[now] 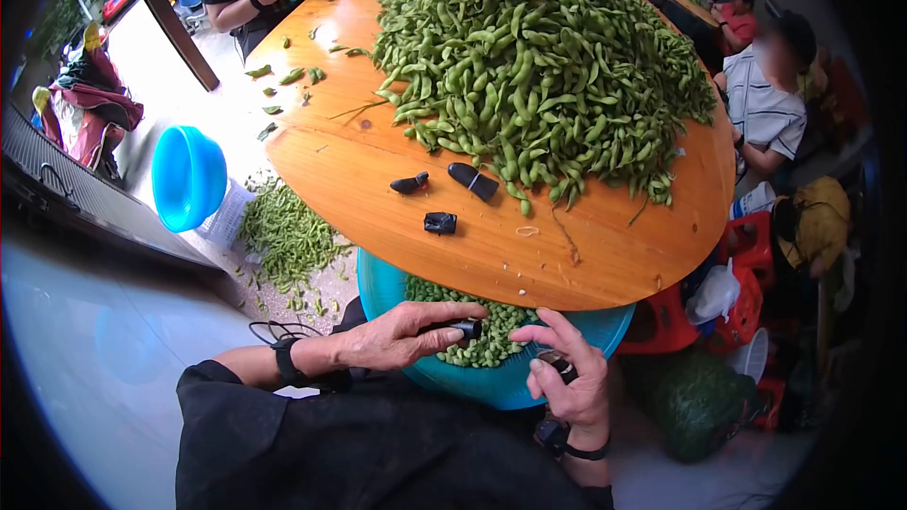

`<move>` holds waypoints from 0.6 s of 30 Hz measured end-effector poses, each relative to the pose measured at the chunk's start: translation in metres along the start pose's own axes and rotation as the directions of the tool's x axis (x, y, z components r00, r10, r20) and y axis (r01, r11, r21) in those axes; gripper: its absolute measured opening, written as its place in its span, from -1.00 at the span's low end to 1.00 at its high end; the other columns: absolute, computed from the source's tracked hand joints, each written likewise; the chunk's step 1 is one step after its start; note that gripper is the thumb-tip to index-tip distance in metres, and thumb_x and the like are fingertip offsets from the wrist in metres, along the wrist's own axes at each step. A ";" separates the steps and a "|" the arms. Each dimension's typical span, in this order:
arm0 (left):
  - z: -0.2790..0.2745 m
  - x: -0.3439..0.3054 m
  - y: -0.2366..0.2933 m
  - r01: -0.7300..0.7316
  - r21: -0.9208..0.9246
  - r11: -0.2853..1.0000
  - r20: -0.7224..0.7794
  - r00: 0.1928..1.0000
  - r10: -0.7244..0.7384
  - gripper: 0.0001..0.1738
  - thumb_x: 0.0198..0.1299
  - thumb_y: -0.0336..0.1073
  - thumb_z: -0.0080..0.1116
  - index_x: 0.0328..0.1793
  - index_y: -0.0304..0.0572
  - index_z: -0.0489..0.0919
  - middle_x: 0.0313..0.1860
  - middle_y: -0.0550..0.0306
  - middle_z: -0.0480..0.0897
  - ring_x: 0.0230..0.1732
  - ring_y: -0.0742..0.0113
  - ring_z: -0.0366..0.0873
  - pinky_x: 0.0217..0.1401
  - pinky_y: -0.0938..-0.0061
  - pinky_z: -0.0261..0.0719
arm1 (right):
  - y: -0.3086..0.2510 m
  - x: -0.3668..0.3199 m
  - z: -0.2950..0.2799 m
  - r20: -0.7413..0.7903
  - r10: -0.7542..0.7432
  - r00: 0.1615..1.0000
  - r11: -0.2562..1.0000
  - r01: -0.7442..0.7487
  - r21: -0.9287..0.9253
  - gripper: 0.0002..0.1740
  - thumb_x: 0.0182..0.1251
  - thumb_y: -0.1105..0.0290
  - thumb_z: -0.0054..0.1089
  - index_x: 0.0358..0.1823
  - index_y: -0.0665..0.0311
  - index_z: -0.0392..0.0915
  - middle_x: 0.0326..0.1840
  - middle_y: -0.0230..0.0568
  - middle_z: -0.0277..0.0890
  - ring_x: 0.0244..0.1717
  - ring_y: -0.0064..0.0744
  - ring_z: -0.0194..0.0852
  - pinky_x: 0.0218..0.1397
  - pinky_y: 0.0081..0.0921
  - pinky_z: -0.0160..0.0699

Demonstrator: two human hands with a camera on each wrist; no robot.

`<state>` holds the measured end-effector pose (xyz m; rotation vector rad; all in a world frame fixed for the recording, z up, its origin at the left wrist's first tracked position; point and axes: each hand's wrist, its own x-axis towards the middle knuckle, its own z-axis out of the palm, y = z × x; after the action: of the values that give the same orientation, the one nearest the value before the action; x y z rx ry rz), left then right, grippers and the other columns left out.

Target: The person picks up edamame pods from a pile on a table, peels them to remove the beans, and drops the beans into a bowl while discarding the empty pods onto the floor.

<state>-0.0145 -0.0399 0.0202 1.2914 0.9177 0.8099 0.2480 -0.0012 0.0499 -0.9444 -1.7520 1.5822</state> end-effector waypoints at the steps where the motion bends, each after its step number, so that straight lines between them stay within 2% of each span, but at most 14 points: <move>1: 0.000 0.000 0.005 0.116 -0.134 0.984 0.004 0.993 -0.117 -0.47 0.51 -0.13 0.03 0.50 -0.18 0.34 0.10 0.12 0.60 0.04 0.42 0.49 0.11 0.47 0.50 | 0.000 0.002 0.008 -0.031 -0.043 0.999 0.998 0.042 -0.036 -0.33 0.25 0.69 0.08 0.44 0.38 0.28 0.01 -0.10 0.69 -0.54 -0.66 0.50 -0.48 -0.66 0.53; 2: 0.000 0.000 0.003 0.105 -0.159 0.982 0.013 0.994 -0.104 -0.50 0.51 -0.14 0.04 0.47 -0.18 0.35 0.07 0.20 0.58 -0.01 0.51 0.43 0.06 0.52 0.48 | 0.005 0.003 0.013 -0.020 -0.097 0.995 0.994 0.095 -0.060 -0.30 0.24 0.70 0.08 0.47 0.38 0.23 0.04 -0.11 0.69 -0.54 -0.65 0.50 -0.46 -0.65 0.55; 3: 0.000 0.000 0.001 0.105 -0.159 0.982 0.015 0.994 -0.104 -0.50 0.51 -0.14 0.04 0.47 -0.18 0.35 0.07 0.20 0.58 -0.01 0.51 0.43 0.06 0.52 0.48 | 0.007 0.004 0.017 -0.021 -0.096 0.995 0.994 0.095 -0.060 -0.30 0.24 0.70 0.08 0.47 0.38 0.23 0.04 -0.11 0.69 -0.54 -0.65 0.50 -0.46 -0.65 0.55; 5: -0.001 0.000 -0.004 0.149 -0.233 0.961 0.038 0.989 -0.144 -0.54 0.50 -0.15 0.05 0.42 -0.19 0.38 0.06 0.21 0.59 -0.02 0.52 0.43 0.05 0.52 0.48 | 0.008 0.007 0.023 -0.040 -0.210 0.977 0.968 0.202 -0.147 -0.28 0.24 0.71 0.10 0.48 0.38 0.22 0.05 -0.09 0.69 -0.56 -0.66 0.49 -0.45 -0.66 0.55; 6: -0.002 0.000 -0.007 0.149 -0.233 0.961 0.038 0.989 -0.144 -0.54 0.50 -0.15 0.05 0.42 -0.19 0.38 0.06 0.21 0.59 -0.02 0.52 0.43 0.05 0.52 0.48 | 0.008 0.005 0.021 -0.006 -0.181 0.983 0.973 0.178 -0.149 -0.27 0.24 0.70 0.12 0.48 0.38 0.20 0.05 -0.06 0.69 -0.43 -0.53 0.64 -0.32 -0.61 0.66; 7: -0.003 0.000 -0.010 0.160 -0.243 0.957 0.063 0.987 -0.149 -0.55 0.51 -0.17 0.04 0.41 -0.19 0.38 0.08 0.22 0.57 0.00 0.51 0.43 0.05 0.52 0.48 | 0.009 0.006 0.022 -0.004 -0.181 0.983 0.973 0.178 -0.149 -0.27 0.24 0.70 0.12 0.48 0.38 0.20 0.05 -0.06 0.69 -0.43 -0.53 0.64 -0.32 -0.61 0.66; 9: -0.002 0.000 -0.017 0.170 -0.255 0.952 0.088 0.984 -0.153 -0.57 0.51 -0.18 0.03 0.40 -0.19 0.38 0.10 0.24 0.55 0.02 0.49 0.43 0.06 0.52 0.48 | 0.012 0.007 0.025 0.004 -0.205 0.979 0.962 0.202 -0.185 -0.27 0.23 0.69 0.14 0.48 0.38 0.20 0.06 0.02 0.68 -0.23 -0.35 0.75 -0.14 -0.52 0.72; 11: 0.005 0.003 -0.025 -0.059 -0.142 0.988 -0.009 0.998 0.058 -0.59 0.49 -0.18 0.06 0.34 -0.23 0.42 0.02 0.17 0.60 -0.08 0.42 0.51 -0.07 0.47 0.50 | 0.011 0.007 0.028 0.027 -0.199 0.980 0.951 0.200 -0.235 -0.26 0.22 0.69 0.16 0.48 0.39 0.19 0.06 0.08 0.67 -0.14 -0.28 0.75 -0.06 -0.49 0.72; 12: 0.007 0.004 -0.028 -0.059 -0.143 0.988 -0.009 0.998 0.058 -0.59 0.49 -0.18 0.06 0.34 -0.23 0.42 0.02 0.17 0.60 -0.08 0.42 0.51 -0.07 0.47 0.50 | 0.011 0.007 0.029 0.049 -0.193 0.980 0.938 0.199 -0.283 -0.24 0.22 0.69 0.17 0.49 0.39 0.18 0.05 0.13 0.66 -0.05 -0.20 0.75 0.02 -0.46 0.72; 14: 0.010 0.007 -0.031 -0.267 0.262 0.928 -0.117 0.945 0.305 -0.58 0.42 -0.29 0.15 0.33 -0.27 0.43 -0.06 0.02 0.60 -0.15 0.15 0.61 -0.17 0.35 0.55 | 0.014 0.006 0.035 0.053 -0.188 0.981 0.936 0.196 -0.292 -0.24 0.23 0.67 0.17 0.50 0.40 0.17 0.05 0.18 0.65 -0.12 -0.23 0.76 -0.04 -0.47 0.73; 15: 0.012 0.008 -0.028 -0.267 0.262 0.928 -0.118 0.945 0.305 -0.58 0.42 -0.29 0.15 0.33 -0.27 0.43 -0.06 0.02 0.60 -0.15 0.15 0.61 -0.17 0.35 0.55 | 0.015 0.005 0.036 0.055 -0.184 0.981 0.934 0.192 -0.301 -0.23 0.23 0.66 0.18 0.50 0.40 0.16 0.05 0.23 0.64 -0.20 -0.27 0.76 -0.10 -0.48 0.74; 16: 0.015 0.009 -0.023 -0.312 0.355 0.881 -0.114 0.921 0.372 -0.55 0.36 -0.36 0.18 0.33 -0.29 0.42 -0.10 -0.05 0.58 -0.17 0.02 0.62 -0.20 0.28 0.57 | 0.013 0.003 0.036 0.077 -0.103 0.992 0.975 0.116 -0.188 -0.24 0.28 0.65 0.15 0.53 0.40 0.12 0.17 0.25 0.57 -0.37 -0.35 0.71 -0.29 -0.51 0.72; 17: 0.017 0.010 -0.021 -0.352 0.444 0.824 -0.102 0.894 0.437 -0.51 0.30 -0.42 0.22 0.34 -0.30 0.42 -0.14 -0.12 0.56 -0.19 -0.11 0.62 -0.24 0.21 0.58 | 0.013 0.003 0.036 0.078 -0.104 0.992 0.975 0.117 -0.188 -0.24 0.28 0.65 0.15 0.53 0.40 0.12 0.17 0.25 0.57 -0.37 -0.35 0.71 -0.29 -0.51 0.72; 18: 0.021 0.011 -0.022 -0.358 0.418 0.835 -0.103 0.894 0.435 -0.49 0.24 -0.48 0.24 0.32 -0.32 0.42 -0.16 -0.13 0.55 -0.21 -0.17 0.59 -0.25 0.15 0.58 | 0.014 0.003 0.034 0.122 -0.023 0.992 0.999 0.019 0.027 -0.23 0.31 0.65 0.10 0.55 0.38 0.07 0.24 0.25 0.50 -0.43 -0.41 0.66 -0.39 -0.54 0.66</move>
<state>0.0086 -0.0418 -0.0019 1.8192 1.0131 1.1351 0.2201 -0.0174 0.0320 -0.8298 -1.8134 1.6763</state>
